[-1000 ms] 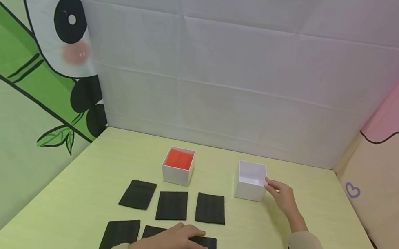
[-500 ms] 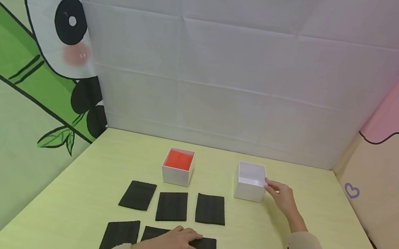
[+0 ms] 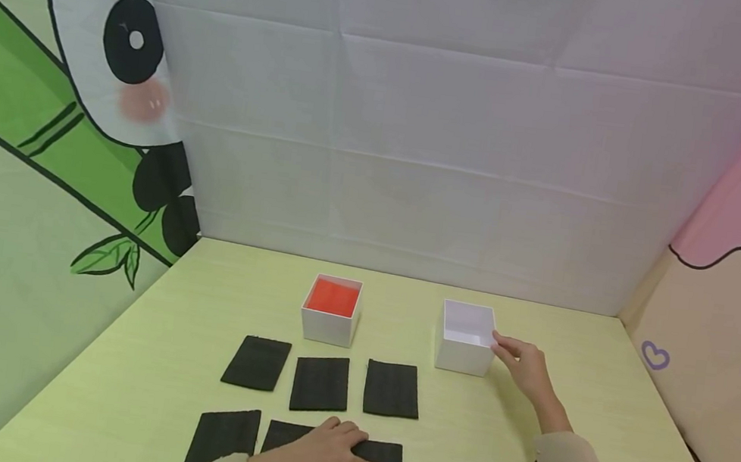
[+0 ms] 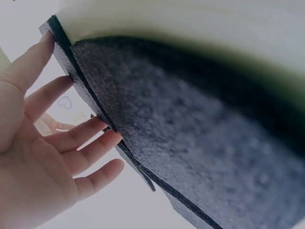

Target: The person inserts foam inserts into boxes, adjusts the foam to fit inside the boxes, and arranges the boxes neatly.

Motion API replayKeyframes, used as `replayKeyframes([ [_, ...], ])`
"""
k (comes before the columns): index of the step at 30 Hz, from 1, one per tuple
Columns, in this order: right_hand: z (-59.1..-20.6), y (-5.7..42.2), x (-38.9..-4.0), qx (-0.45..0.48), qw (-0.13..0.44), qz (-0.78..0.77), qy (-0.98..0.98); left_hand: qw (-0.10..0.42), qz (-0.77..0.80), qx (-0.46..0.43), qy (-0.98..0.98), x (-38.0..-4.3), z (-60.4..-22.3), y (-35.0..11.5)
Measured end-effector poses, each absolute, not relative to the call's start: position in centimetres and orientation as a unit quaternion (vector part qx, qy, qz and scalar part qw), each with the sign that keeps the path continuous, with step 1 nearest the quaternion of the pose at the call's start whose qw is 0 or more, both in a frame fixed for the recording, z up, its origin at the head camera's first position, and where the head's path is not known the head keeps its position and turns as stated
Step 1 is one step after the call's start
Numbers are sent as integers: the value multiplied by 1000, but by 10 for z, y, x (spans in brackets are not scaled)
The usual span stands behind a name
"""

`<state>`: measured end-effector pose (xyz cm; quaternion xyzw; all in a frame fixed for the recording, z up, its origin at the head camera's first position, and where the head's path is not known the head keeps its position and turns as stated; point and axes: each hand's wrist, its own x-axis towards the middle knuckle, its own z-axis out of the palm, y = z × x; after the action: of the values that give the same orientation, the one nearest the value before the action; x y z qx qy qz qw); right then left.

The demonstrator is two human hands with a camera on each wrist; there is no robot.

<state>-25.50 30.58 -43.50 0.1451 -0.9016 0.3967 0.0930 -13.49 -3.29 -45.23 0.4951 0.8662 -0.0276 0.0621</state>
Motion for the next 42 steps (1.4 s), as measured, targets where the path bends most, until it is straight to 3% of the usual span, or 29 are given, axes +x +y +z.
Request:
replayKeyframes([
  [11, -434, 304, -253, 133, 85, 406, -900, 51, 27, 451, 891, -132, -449, -28],
  [22, -434, 305, -254, 127, 81, 411, -899, 127, 195, 439, 868, -139, -445, -20],
  [42, -439, 308, -253, 129, 55, 515, -846, 202, 453, 371, 785, -156, -443, -25],
])
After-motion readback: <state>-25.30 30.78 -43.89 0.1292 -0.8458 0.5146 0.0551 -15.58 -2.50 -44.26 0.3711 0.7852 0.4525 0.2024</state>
